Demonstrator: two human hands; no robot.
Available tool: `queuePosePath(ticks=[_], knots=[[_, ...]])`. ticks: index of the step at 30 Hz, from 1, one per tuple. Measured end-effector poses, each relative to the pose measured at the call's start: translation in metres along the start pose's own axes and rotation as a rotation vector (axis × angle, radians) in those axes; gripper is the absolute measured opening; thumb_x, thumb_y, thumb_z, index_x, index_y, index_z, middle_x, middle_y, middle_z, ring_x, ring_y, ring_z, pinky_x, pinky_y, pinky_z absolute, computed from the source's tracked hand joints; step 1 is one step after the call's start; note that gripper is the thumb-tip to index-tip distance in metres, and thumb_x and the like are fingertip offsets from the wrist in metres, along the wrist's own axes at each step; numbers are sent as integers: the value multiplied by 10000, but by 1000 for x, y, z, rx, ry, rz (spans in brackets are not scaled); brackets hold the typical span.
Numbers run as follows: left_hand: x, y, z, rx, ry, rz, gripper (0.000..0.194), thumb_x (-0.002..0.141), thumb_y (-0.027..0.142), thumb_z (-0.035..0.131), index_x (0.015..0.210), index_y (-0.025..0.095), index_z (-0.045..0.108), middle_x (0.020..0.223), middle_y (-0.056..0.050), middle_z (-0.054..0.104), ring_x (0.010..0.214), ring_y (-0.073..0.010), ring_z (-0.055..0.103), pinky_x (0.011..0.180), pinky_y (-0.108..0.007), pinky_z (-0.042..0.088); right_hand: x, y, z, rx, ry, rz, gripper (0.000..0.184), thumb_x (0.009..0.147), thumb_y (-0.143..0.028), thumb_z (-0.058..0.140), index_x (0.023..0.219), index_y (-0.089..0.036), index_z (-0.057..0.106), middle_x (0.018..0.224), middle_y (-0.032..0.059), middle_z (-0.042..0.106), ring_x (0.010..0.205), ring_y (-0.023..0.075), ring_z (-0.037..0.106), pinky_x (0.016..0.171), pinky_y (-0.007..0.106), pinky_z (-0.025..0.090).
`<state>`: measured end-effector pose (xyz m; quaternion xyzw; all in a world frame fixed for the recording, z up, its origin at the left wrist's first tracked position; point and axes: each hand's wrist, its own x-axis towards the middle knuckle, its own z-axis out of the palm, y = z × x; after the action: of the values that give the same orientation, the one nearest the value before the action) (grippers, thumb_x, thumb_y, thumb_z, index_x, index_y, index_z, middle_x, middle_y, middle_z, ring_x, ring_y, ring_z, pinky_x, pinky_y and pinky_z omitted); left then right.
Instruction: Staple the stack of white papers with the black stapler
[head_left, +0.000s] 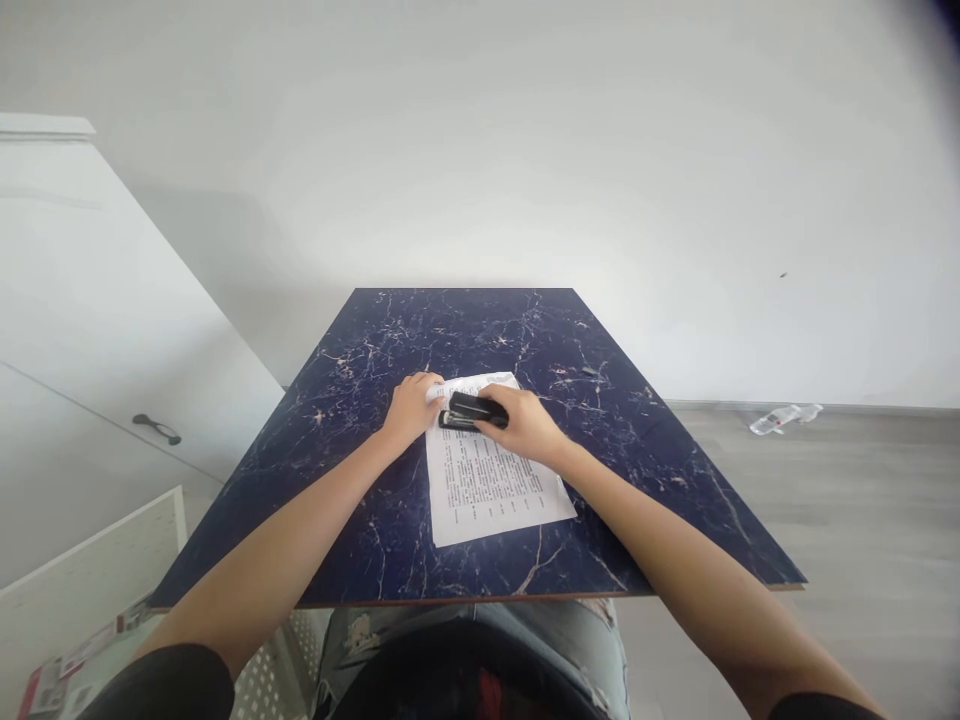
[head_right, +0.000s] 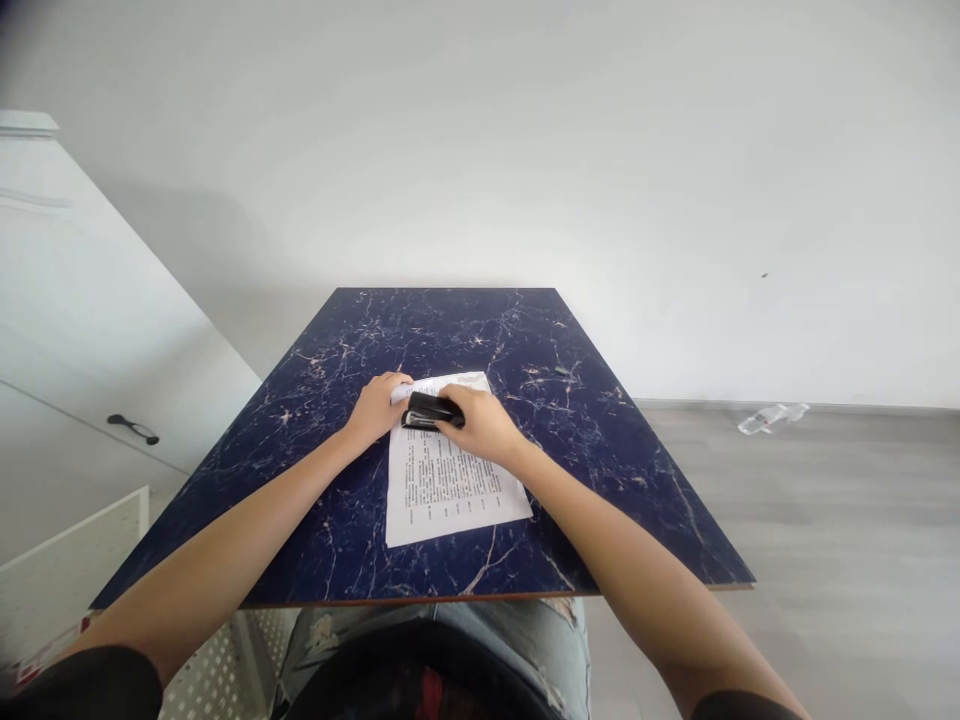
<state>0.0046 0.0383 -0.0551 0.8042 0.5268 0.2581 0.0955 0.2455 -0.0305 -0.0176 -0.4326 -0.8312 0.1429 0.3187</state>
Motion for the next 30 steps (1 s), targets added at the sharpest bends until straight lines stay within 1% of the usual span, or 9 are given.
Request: queuePosePath(ticks=[2,5,8,10,13,15,19,25,30], knots=[[1,-3,1,-34,-3,11,237,913,217,621,1124,249,723,1232,-60,715,1191,-288,601,1079,-453,438,-1,-8,7,-4,-49,-14,215,892,-267,675,1099,-233,627,991,50,732,846,207,669,744,329,503],[4,-9,3,-59,-2,28,220,912,244,616,1069,245,770,1246,-47,729,1192,-279,618,1113,-452,431,-1,-8,11,-25,-113,-3,237,882,-255,708,1103,-225,628,1018,53,733,874,210,665,754,325,481],[6,-14,5,-88,19,59,252,954,256,544,1030,248,785,1264,-39,727,1194,-262,631,1131,-450,427,0,-3,9,-37,-143,20,263,877,-258,724,1121,-229,629,1046,60,733,905,220,665,767,330,469],[6,-14,5,-125,40,52,277,972,237,500,1023,236,772,1229,-47,732,1177,-250,641,1122,-438,439,1,-2,4,-50,-167,23,240,876,-266,720,1096,-231,631,1025,57,729,881,216,657,738,325,455],[5,-14,5,-153,74,-2,252,960,203,505,1081,213,726,1181,-71,718,1151,-249,644,1097,-428,461,2,0,-10,-83,-228,28,162,864,-273,716,988,-228,622,952,43,714,798,192,622,670,311,413],[5,-13,5,-147,82,-34,232,954,197,523,1105,210,699,1186,-79,697,1152,-255,636,1095,-435,463,2,3,-23,-117,-285,48,158,845,-289,723,921,-221,602,886,37,694,738,179,584,630,310,382],[3,-9,4,-108,52,-44,150,949,215,567,1032,213,692,1183,-81,673,1159,-270,617,1104,-463,445,-3,21,-52,-148,-459,118,192,830,-351,709,883,-216,583,837,42,658,685,173,532,599,324,360],[0,-4,4,-50,22,-36,126,929,226,611,1017,218,701,1199,-83,658,1165,-295,593,1089,-496,438,-19,58,-91,-94,-657,262,236,758,-350,714,938,-221,635,957,71,675,783,218,586,652,358,419],[0,-6,6,-39,21,-25,132,919,222,620,1017,221,709,1209,-81,654,1153,-285,590,1089,-488,436,-27,75,-107,-59,-747,372,362,720,-361,730,1056,-250,653,1053,75,694,888,258,629,727,384,466]])
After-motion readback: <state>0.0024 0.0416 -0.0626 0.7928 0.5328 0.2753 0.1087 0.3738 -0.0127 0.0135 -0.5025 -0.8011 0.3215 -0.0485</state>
